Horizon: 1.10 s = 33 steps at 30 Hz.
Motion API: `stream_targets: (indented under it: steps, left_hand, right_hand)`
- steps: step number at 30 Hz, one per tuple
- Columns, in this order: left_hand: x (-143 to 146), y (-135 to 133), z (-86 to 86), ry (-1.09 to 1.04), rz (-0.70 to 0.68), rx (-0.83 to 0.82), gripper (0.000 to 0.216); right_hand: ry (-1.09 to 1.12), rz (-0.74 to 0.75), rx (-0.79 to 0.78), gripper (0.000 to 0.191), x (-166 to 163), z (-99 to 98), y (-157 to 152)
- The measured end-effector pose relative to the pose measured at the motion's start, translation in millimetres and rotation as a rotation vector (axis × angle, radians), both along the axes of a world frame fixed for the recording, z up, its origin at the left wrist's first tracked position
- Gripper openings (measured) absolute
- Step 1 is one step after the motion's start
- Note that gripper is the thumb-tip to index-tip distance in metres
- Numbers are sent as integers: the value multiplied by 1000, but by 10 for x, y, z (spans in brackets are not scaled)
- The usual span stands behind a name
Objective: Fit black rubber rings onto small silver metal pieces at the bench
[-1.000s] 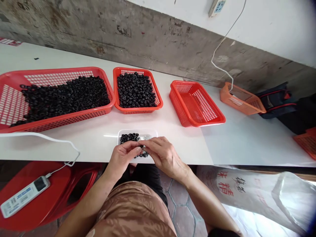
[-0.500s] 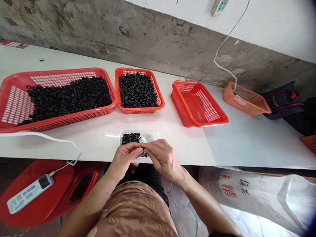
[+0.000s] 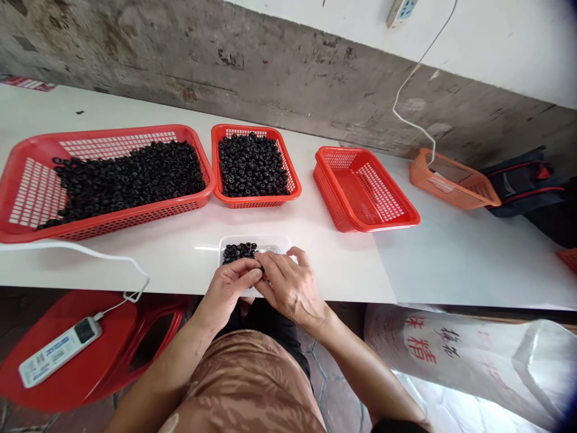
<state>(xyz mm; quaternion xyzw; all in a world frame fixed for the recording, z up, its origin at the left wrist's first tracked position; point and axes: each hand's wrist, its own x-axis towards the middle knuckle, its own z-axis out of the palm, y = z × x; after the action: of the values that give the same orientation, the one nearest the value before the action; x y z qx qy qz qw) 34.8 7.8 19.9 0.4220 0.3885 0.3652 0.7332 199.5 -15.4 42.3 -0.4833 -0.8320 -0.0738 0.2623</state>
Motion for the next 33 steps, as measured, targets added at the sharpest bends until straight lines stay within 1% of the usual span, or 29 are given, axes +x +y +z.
stream_targets:
  steps: [3,6,11,14,16,19,21,23,27,33]
  left_hand:
    - [-4,-6,-3,8,2,-14,24]
    - [4,-13,-13,-16,-13,-34,24]
    - [21,-29,-14,-49,-6,-46,22]
    - [10,-39,-14,-35,-8,-34,22]
    - [-8,-43,-16,-20,-5,-30,23]
    - [-39,-40,-14,-9,10,-29,23]
    - [-52,-35,-4,-3,7,-22,22]
    - [-57,-32,8,9,-7,-11,23]
    - [-57,-37,12,29,-25,6,27]
    - [-50,-47,-24,-4,1,-12,28]
  right_hand:
    - [-6,6,42,26,16,3,4]
    - [-10,15,51,25,31,-3,6]
    - [-26,61,8,24,30,-22,-1]
    - [-15,87,-35,27,36,-21,-11]
    - [41,100,-102,32,58,-1,-19]
    - [209,141,-239,38,114,56,-31]
    - [328,180,-283,35,147,91,-34]
    - [406,195,-289,30,166,111,-32]
    - [508,189,-316,25,157,109,-22]
    - [688,176,-437,20,127,60,-16]
